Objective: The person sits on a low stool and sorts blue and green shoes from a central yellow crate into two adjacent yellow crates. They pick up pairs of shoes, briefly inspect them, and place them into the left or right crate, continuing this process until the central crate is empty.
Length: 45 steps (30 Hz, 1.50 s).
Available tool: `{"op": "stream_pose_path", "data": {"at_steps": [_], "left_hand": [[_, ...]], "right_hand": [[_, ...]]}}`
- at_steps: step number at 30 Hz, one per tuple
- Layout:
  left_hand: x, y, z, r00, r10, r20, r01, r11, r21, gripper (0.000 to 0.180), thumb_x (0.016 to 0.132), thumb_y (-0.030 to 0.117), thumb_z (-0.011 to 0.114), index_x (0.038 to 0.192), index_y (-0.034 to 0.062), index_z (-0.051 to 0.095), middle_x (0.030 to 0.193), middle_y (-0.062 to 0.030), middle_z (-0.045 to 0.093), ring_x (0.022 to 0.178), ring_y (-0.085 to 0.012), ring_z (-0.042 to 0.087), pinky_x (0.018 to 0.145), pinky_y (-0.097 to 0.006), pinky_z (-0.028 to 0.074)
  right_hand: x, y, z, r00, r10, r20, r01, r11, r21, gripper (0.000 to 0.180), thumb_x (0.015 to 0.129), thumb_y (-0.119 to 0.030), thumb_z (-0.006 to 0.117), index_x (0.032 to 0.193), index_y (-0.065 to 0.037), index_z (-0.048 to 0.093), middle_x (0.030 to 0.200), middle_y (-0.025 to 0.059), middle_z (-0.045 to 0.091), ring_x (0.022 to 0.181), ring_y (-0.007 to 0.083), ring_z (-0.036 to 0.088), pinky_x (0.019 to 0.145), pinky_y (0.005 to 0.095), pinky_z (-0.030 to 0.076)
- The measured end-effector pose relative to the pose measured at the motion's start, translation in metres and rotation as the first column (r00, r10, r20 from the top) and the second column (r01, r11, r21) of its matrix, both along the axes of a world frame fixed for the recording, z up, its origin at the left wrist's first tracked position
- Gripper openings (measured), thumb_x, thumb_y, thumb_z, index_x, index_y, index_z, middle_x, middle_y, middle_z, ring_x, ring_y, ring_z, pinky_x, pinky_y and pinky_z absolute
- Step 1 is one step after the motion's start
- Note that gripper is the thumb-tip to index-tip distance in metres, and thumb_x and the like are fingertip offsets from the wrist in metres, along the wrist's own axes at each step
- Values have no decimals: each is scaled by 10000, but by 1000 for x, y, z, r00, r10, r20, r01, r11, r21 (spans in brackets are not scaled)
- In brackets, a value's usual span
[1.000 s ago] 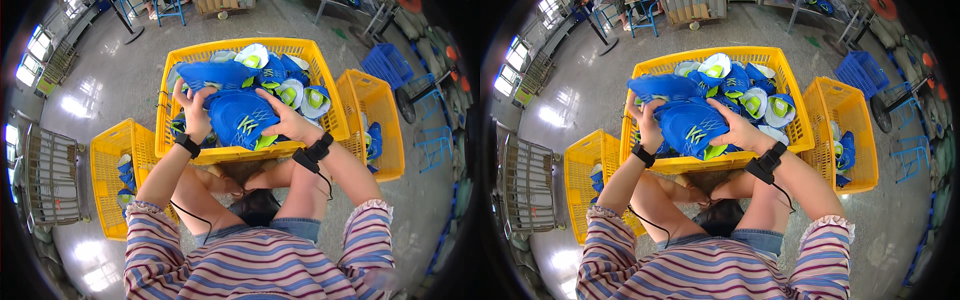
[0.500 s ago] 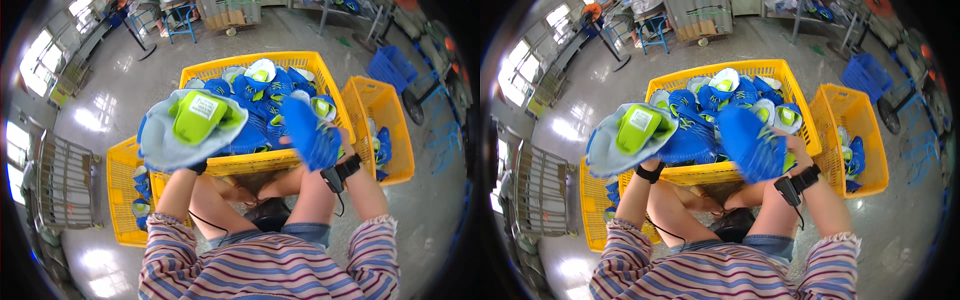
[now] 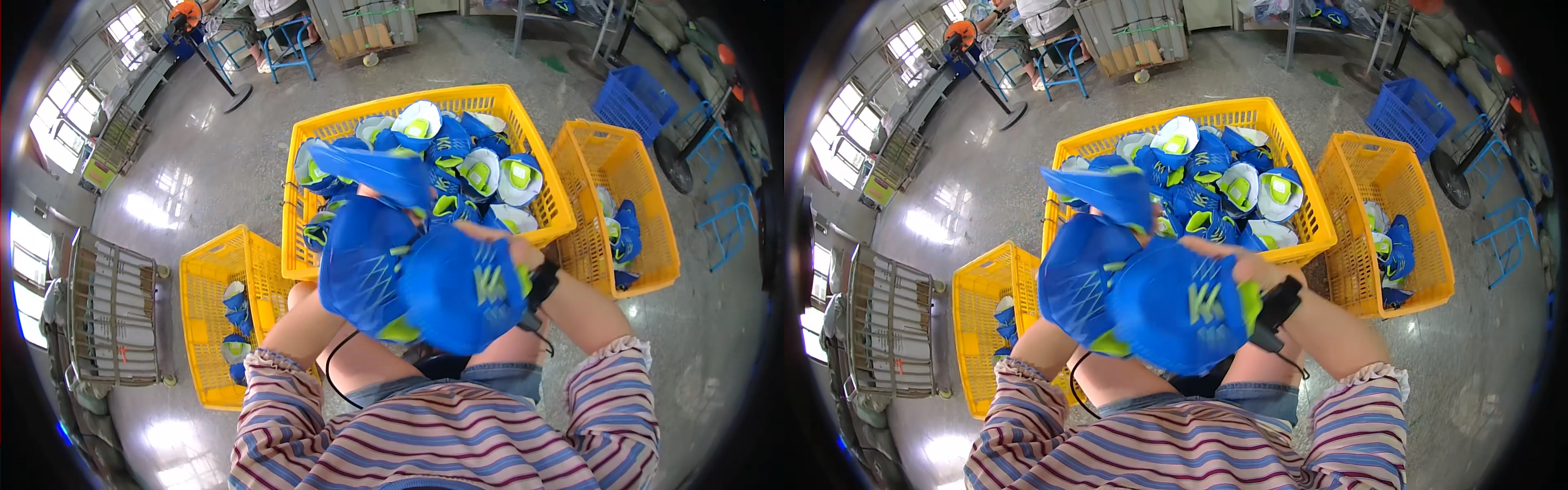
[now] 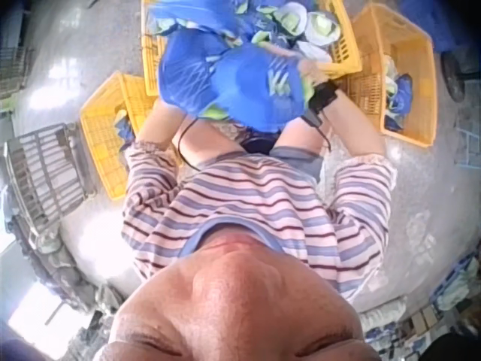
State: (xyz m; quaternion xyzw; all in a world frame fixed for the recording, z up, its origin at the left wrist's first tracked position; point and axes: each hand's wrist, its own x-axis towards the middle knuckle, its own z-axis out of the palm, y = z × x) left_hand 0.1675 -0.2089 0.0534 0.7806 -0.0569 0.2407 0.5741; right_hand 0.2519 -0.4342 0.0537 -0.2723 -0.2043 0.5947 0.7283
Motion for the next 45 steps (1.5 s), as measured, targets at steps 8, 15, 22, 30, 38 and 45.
{"op": "stream_pose_path", "data": {"at_steps": [8, 15, 22, 30, 38, 45], "left_hand": [[19, -1, -2, 981, 191, 24, -193, 972, 138, 379, 695, 22, 688, 1047, 101, 573, 1169, -100, 284, 1029, -208, 451, 903, -300, 389], [6, 11, 29, 983, -118, -142, 124, 992, 37, 333, 929, 306, 425, 1077, 33, 544, 1154, -116, 286, 955, -149, 463, 852, -314, 424], [3, 4, -4, 937, -288, -198, 242, 943, -226, 845, 781, 584, 561, 1276, -50, 303, 1104, -88, 444, 1054, -197, 457, 968, -327, 345], [-20, 21, 1, 937, -253, -241, 169, 932, -320, 514, 695, 151, 731, 1147, 9, 531, 1230, -135, 392, 1150, -211, 405, 971, -327, 340], [-45, 20, -2, 848, -460, -263, 456, 886, -80, 359, 728, 7, 676, 1074, 97, 642, 1329, -195, 415, 1341, -335, 175, 1071, -375, 178], [-45, 8, -16, 833, -496, -244, 543, 818, 190, 300, 678, -24, 669, 947, 108, 682, 1404, -247, 241, 1215, -336, 395, 978, -362, 352]], "right_hand": [[-8, -11, 6, 939, -163, 302, 194, 978, -78, 856, 543, -229, 775, 1277, -15, 389, 1192, 63, 511, 1104, 156, 484, 962, 303, 361], [7, -47, 30, 755, -361, 547, 443, 896, -20, 745, 545, -233, 787, 1177, -40, 442, 1093, 46, 547, 1018, 152, 528, 904, 288, 402], [13, -19, 40, 466, -84, 881, 225, 974, -26, 557, 595, -215, 759, 1060, -42, 506, 1020, 47, 521, 926, 135, 509, 840, 264, 400], [12, -14, 53, 650, -322, 688, 330, 936, 126, 638, 579, -243, 767, 1111, -34, 486, 1209, 89, 418, 999, 158, 499, 876, 284, 393], [13, -19, 21, 788, -175, 590, 330, 929, -165, 623, 541, -241, 781, 1064, -22, 523, 962, 21, 592, 892, 132, 568, 815, 256, 431], [15, 4, 17, 566, 175, 806, -213, 975, -63, 644, 606, -203, 764, 1170, -26, 508, 1321, 201, 379, 1283, 276, 304, 1002, 377, 293]]}}
